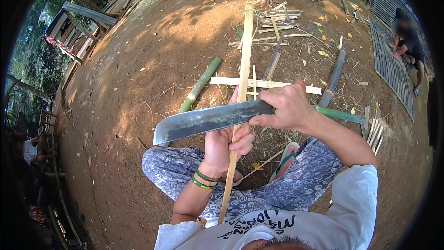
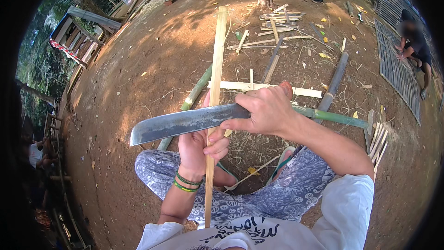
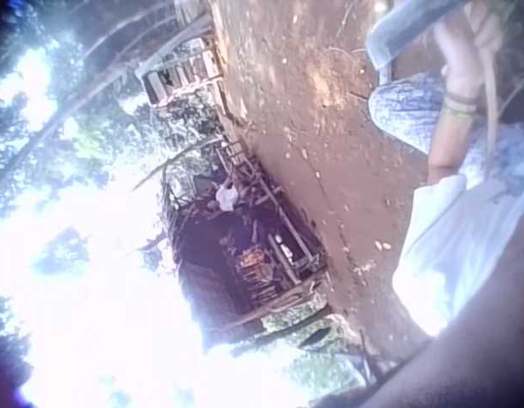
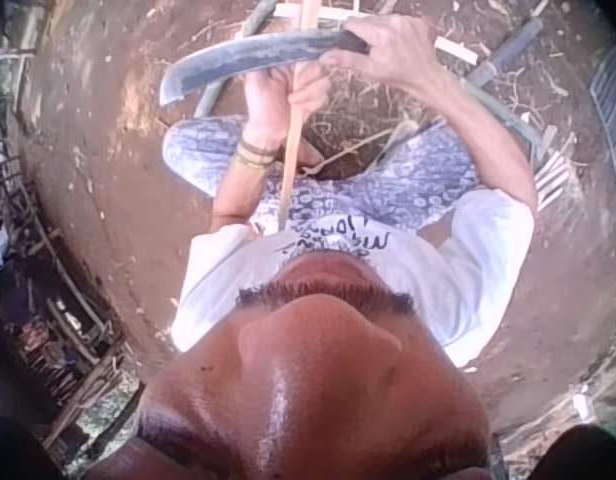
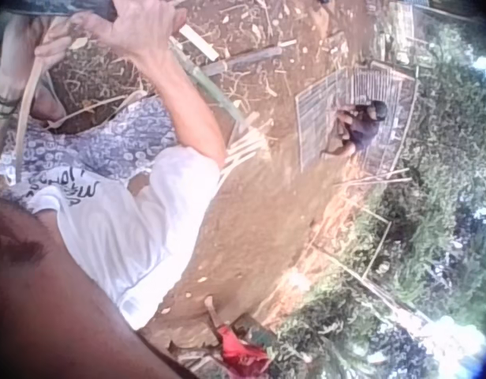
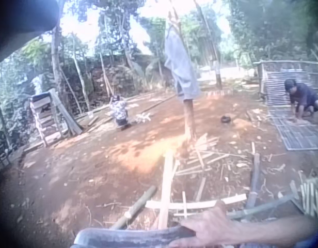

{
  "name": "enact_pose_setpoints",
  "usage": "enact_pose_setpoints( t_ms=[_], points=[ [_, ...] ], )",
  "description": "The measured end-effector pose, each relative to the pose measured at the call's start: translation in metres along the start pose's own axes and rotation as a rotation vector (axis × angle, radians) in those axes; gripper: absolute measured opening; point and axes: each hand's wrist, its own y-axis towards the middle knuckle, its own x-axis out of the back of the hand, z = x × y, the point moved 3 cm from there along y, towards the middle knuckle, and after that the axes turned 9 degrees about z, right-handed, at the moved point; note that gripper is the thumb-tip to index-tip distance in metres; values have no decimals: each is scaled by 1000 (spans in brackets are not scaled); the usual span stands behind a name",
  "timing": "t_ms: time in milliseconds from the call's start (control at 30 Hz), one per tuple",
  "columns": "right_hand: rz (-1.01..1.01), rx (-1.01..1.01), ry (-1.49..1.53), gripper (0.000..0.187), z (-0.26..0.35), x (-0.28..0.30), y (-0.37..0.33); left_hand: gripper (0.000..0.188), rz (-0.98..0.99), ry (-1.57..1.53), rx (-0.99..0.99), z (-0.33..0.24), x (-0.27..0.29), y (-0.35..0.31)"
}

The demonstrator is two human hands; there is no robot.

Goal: The person sits on the ground and uses a large knife to shave thin strips from a bamboo pole. They repeatedly scrape the blade along the bamboo to create fine slivers, holding the pole with one hand and the knife with the other.

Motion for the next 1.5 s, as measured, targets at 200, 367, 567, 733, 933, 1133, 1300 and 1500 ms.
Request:
enact_pose_setpoints(
  t_ms=[200,367,567,733,933,1133,1300,1500],
  points=[
    [-89,-32,-13,68,-7,5,0,81,145,105,-36,5,5,-10],
    [-56,-32,-59,67,-7,6,0,85,124,163,-4,4,1,-18],
    [-42,-30,-106,68,-7,12,2,82,101,199,11,4,0,-27],
    [-92,-241,39,71,-33,19,2,77,71,287,72,16,2,-45],
    [-337,-707,470,74,-123,46,-17,56,118,127,66,36,18,-72],
    [-106,-281,349,71,-43,25,-4,52,9,173,-134,7,25,-17],
    [45,-83,83,63,1,6,-2,55,58,-3,-104,-2,21,5],
    [33,-96,-13,64,-1,1,-2,62,90,-70,-32,5,15,8]
  ],
)
